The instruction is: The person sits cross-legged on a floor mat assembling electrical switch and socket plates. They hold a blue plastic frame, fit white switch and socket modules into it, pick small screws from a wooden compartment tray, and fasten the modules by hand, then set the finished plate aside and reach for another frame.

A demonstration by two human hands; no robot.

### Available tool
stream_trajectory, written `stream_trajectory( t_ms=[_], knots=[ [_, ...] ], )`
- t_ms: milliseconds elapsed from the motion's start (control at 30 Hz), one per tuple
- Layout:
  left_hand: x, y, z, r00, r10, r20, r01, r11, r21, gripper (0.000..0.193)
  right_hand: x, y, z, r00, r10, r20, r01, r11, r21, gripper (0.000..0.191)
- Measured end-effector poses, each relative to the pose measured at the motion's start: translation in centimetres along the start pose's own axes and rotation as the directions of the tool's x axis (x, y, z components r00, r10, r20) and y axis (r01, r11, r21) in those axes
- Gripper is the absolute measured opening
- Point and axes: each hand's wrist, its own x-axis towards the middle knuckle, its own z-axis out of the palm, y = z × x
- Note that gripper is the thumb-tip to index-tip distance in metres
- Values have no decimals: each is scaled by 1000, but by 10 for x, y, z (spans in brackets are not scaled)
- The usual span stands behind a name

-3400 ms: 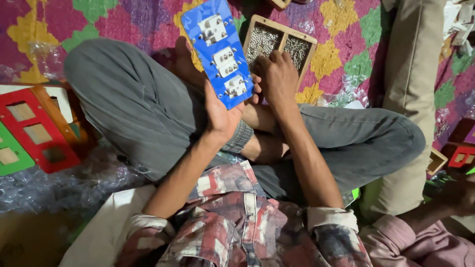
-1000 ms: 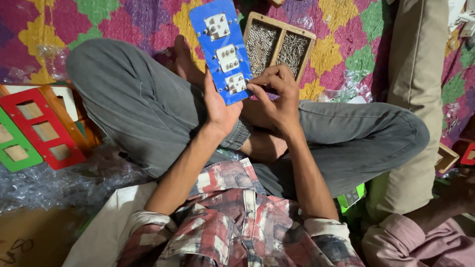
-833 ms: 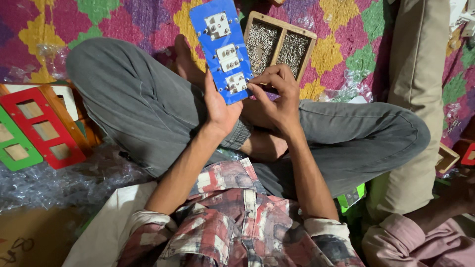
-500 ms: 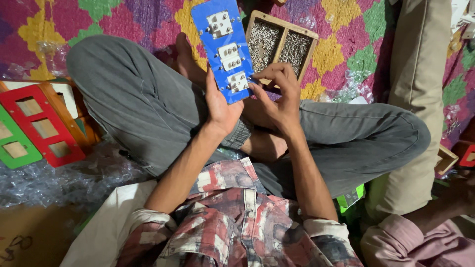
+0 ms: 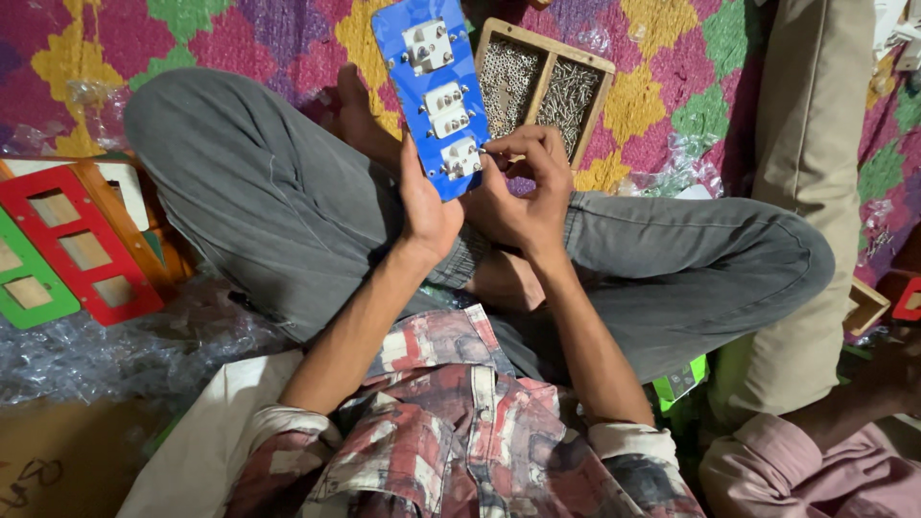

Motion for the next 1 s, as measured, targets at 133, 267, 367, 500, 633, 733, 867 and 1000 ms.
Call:
stream_trajectory(
  t_ms=[133, 267, 367, 500, 633, 733, 867, 1000],
  knots=[
    [0, -1, -1, 1000, -21, 3, 21, 1000, 3, 53, -3, -4, 2, 993, -109, -50, 98, 979, -181, 16],
    [1, -1, 0, 1000, -22, -1, 22, 1000, -9, 52, -3, -6, 1, 983, -184, 4, 181, 961, -208, 17],
    [1, -1, 0, 1000, -5, 28, 6, 999, -37, 51, 0, -5, 1, 960, -274, 60, 278, 898, -340, 19],
    [2, 0, 1, 999, -28, 32, 30, 998, -56, 52, 1, -1, 1, 916, -391, 90, 386, 797, -464, 24],
    [2, 2, 4, 997, -34, 67, 40, 994, -98, 53, 0, 5, 0, 937, -343, 70, 342, 852, -396, 18],
    [2, 3, 6, 1000, -22, 19, 23, 999, -39, 54, -4, 11, -2, 976, -217, -13, 204, 938, -279, 12],
    [1, 4, 6, 1000, -11, 24, 10, 1000, 18, 56, -9, 22, -5, 998, -5, -64, 10, 997, 78, 12],
    [1, 3, 5, 998, -38, 52, 38, 999, 11, 57, -6, 29, -8, 996, 80, 30, -86, 921, 380, 12]
  ],
)
